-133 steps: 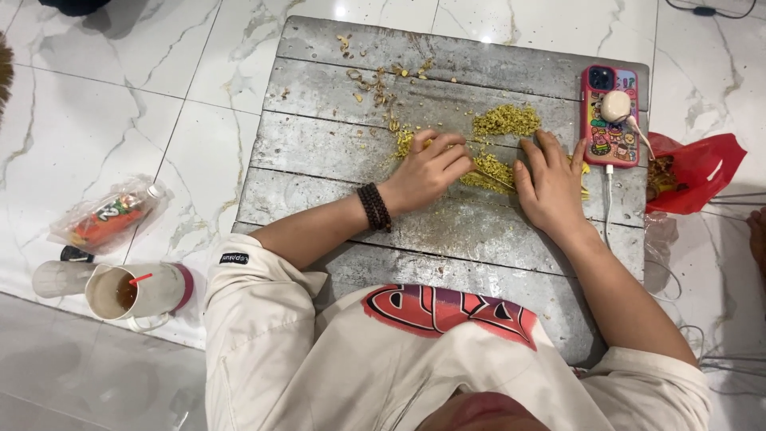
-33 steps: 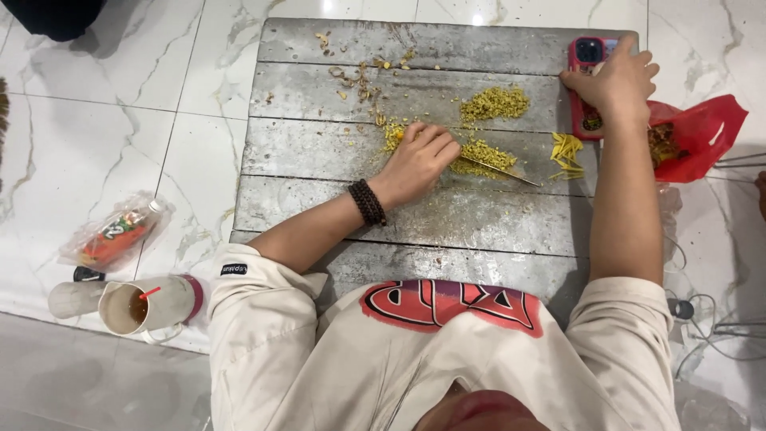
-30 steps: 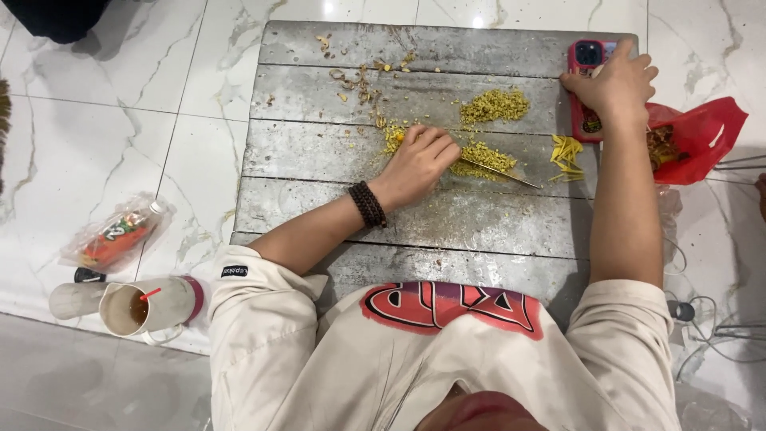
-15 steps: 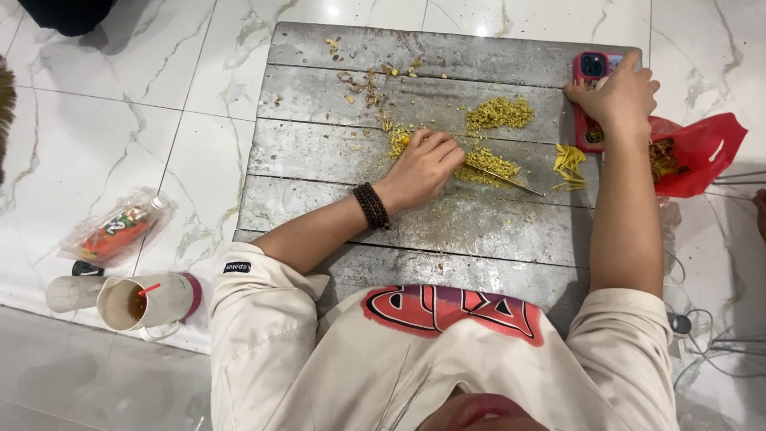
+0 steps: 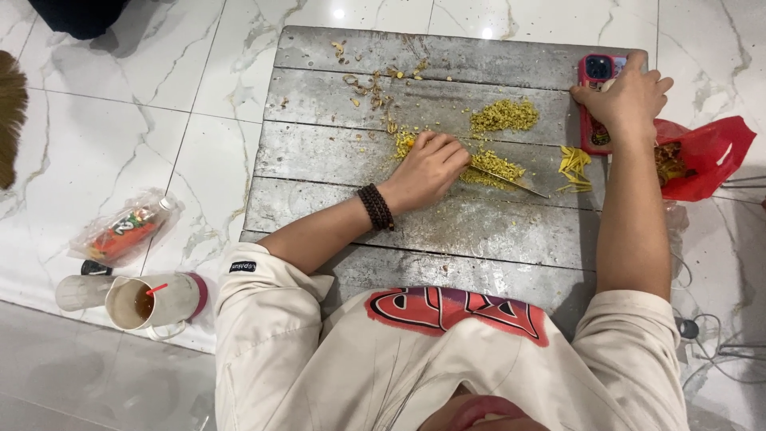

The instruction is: Cutting small yellow bamboo sticks into shorter pieces using a small blade on a wooden surface.

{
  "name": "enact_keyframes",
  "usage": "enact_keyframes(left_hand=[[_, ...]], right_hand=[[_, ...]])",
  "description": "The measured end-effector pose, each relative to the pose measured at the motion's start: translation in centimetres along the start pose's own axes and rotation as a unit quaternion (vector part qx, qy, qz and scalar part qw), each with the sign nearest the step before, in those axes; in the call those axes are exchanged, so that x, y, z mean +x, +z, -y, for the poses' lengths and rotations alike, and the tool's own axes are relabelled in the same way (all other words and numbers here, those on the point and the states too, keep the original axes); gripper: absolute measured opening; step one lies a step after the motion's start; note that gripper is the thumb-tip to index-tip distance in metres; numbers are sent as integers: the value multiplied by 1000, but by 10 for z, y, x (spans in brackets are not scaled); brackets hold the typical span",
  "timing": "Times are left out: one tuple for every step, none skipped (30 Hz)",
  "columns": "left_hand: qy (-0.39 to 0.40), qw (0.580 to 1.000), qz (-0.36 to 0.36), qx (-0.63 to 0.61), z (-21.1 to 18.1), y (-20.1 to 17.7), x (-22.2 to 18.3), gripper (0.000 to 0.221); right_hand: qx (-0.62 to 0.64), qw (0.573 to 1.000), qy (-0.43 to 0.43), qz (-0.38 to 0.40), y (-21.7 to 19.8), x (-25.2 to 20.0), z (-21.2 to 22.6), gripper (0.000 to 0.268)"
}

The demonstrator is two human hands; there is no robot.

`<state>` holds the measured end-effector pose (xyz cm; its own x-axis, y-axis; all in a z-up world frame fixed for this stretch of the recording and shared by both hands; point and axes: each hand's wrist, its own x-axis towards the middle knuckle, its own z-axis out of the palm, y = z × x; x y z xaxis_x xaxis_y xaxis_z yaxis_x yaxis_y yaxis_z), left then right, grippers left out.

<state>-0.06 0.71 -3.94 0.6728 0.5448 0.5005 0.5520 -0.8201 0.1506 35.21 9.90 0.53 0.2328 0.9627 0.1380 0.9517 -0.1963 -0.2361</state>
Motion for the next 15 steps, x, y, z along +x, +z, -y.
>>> enact_keyframes(left_hand=[[0, 1000, 0, 1, 1, 1, 0, 16], [-1, 1000, 1, 1, 1, 2, 0, 17], [-1, 1000, 4, 1, 2, 3, 0, 18], [-2, 1000, 4, 2, 1, 3, 0, 18], [-3, 1000, 4, -1, 1, 2, 0, 19], [-5, 1000, 5, -5, 0, 1, 0, 19], [-4, 1000, 6, -5, -1, 1, 0, 19], [-3, 1000, 4, -4, -1, 1, 1, 18], [-2, 1000, 2, -4, -1, 1, 0, 17], [-2, 1000, 2, -4, -1, 0, 1, 17], [-1, 1000, 0, -5, -1, 0, 1, 16], [0, 1000, -2, -6, -1, 0, 1, 16], [0, 1000, -2, -7, -1, 1, 0, 16], [0, 1000, -1, -5, -1, 1, 0, 16], [1, 1000, 0, -3, 0, 1, 1, 17]], right_hand=[[0, 1000, -1, 0, -4, -1, 4, 87], [12, 1000, 8, 13, -8, -3, 7, 86], [25, 999, 17, 27, -11, -4, 10, 84], [25, 999, 17, 26, -15, -6, 14, 84], [27, 999, 23, 36, -18, -10, 18, 83], [29, 998, 29, 46, -21, -13, 22, 82], [29, 998, 30, 45, -19, -11, 19, 82], [31, 998, 27, 40, -16, -9, 17, 81], [33, 999, 25, 35, -13, -7, 15, 81], [33, 999, 26, 35, -13, -7, 14, 81], [29, 999, 23, 30, -13, -7, 13, 81], [25, 999, 21, 25, -12, -6, 13, 82], [25, 999, 21, 25, -11, -6, 12, 82], [23, 999, 19, 22, -10, -6, 12, 81], [22, 999, 17, 19, -9, -5, 11, 80]])
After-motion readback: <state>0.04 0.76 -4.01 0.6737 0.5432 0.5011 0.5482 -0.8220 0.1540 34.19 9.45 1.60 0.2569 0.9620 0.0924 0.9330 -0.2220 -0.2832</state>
